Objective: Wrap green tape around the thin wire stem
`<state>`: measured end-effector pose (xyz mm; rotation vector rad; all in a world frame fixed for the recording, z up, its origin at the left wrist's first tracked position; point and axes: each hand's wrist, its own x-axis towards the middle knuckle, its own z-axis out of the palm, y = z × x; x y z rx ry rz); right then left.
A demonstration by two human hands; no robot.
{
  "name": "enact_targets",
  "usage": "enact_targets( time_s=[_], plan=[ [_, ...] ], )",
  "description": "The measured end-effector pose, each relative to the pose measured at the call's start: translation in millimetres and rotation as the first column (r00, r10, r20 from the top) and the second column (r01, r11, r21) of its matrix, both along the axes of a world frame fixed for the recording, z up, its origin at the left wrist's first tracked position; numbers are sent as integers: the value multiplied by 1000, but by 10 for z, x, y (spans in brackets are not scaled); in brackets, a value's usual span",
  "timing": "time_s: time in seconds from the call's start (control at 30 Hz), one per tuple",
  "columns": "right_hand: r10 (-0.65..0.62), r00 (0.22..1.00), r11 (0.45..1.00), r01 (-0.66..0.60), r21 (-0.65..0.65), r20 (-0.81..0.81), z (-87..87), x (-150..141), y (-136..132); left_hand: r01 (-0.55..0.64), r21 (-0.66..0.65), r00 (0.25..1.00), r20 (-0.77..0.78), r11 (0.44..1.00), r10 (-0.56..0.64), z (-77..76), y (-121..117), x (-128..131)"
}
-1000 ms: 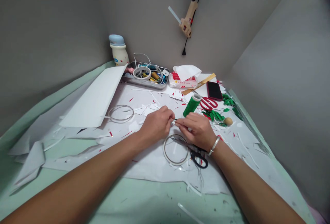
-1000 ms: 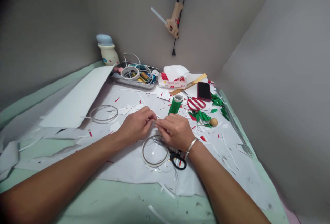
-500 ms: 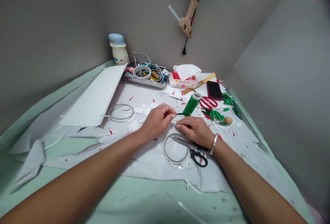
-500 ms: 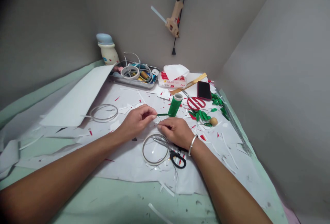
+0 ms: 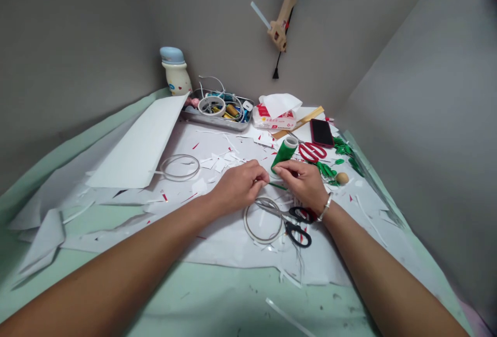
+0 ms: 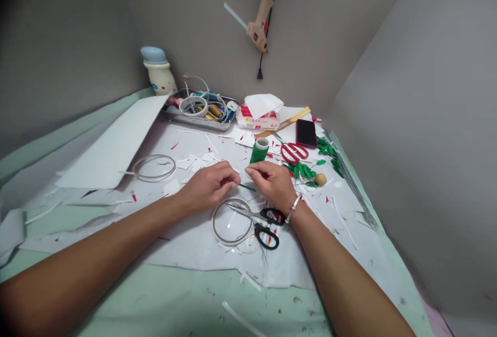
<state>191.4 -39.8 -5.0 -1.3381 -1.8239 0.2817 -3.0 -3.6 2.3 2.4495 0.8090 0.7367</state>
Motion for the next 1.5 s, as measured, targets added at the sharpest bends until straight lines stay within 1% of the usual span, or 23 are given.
enact_targets(
  time_s=[0.03,0.1,0.17,0.23,0.3,0.4,0.47,0.53,0.6,0.67,0.73,0.77,0.83,0.87,0.97,1.07,1.13,1.17,1.23,1.3,1.4,1.47,1.5],
  plan=[
    [-2,1000,999,0,-54,-30,-18,24,12,0,-32,999,47,999,1,5,10,4],
    [28,999,991,-32,-131,-30,-48,43,14,-27,-104,990,133,994,41,13,35,11],
    [97,995,987,-92,-135,28,-63,19,-11,-86,-171,974,193,982,119,17,63,13],
    [173,975,982,-161,-95,138,-61,-38,-54,-159,-204,953,223,966,204,12,91,11],
    [206,939,978,-206,-30,274,-44,-104,-99,-221,-189,938,229,957,261,-4,115,6],
    [161,884,968,-228,104,439,1,-176,-144,-257,-91,949,166,962,269,-45,130,1],
    [109,878,957,-219,190,466,34,-189,-148,-227,-13,970,84,974,228,-68,115,-1],
    [70,905,954,-183,236,419,58,-170,-128,-155,49,988,0,987,155,-72,79,-3],
    [60,949,967,-133,220,309,61,-121,-86,-62,80,996,-55,995,67,-56,35,-5],
    [56,987,986,-78,148,148,37,-49,-34,6,62,997,-72,998,-2,-27,1,-3],
    [31,1000,999,-31,40,1,-7,27,13,30,8,999,-28,1000,-30,0,-8,3],
    [15,999,1000,-15,-16,-31,-30,56,28,28,-27,1000,12,999,-27,10,-3,7],
    [22,999,995,-25,-93,-30,-70,81,35,0,-104,995,96,995,10,19,23,15],
    [49,999,993,-49,-107,-4,-81,71,26,-27,-140,990,131,990,46,19,40,18],
    [169,975,984,-160,-74,143,-75,-27,-38,-142,-187,967,182,972,176,6,92,16],
    [211,919,974,-228,11,334,-24,-153,-113,-246,-106,950,172,963,262,-20,114,2],
    [177,892,966,-238,99,416,13,-200,-140,-270,-5,957,111,963,269,-39,102,-9],
    [152,890,962,-232,141,429,27,-208,-143,-258,43,965,69,965,255,-47,90,-13],
    [102,914,962,-192,196,393,44,-189,-127,-194,110,980,-12,975,197,-57,59,-17],
    [61,958,973,-120,199,281,43,-136,-88,-105,115,992,-55,988,112,-54,34,-15],
    [5,999,993,-11,114,52,12,-32,-19,5,30,1000,-17,1000,-4,-30,27,-2],
    [-19,999,1000,20,20,-39,-19,25,12,31,-55,998,56,998,-28,-10,40,10],
    [-21,998,999,20,-25,-54,-34,43,18,23,-98,995,94,995,-14,-1,49,14]
  ],
)
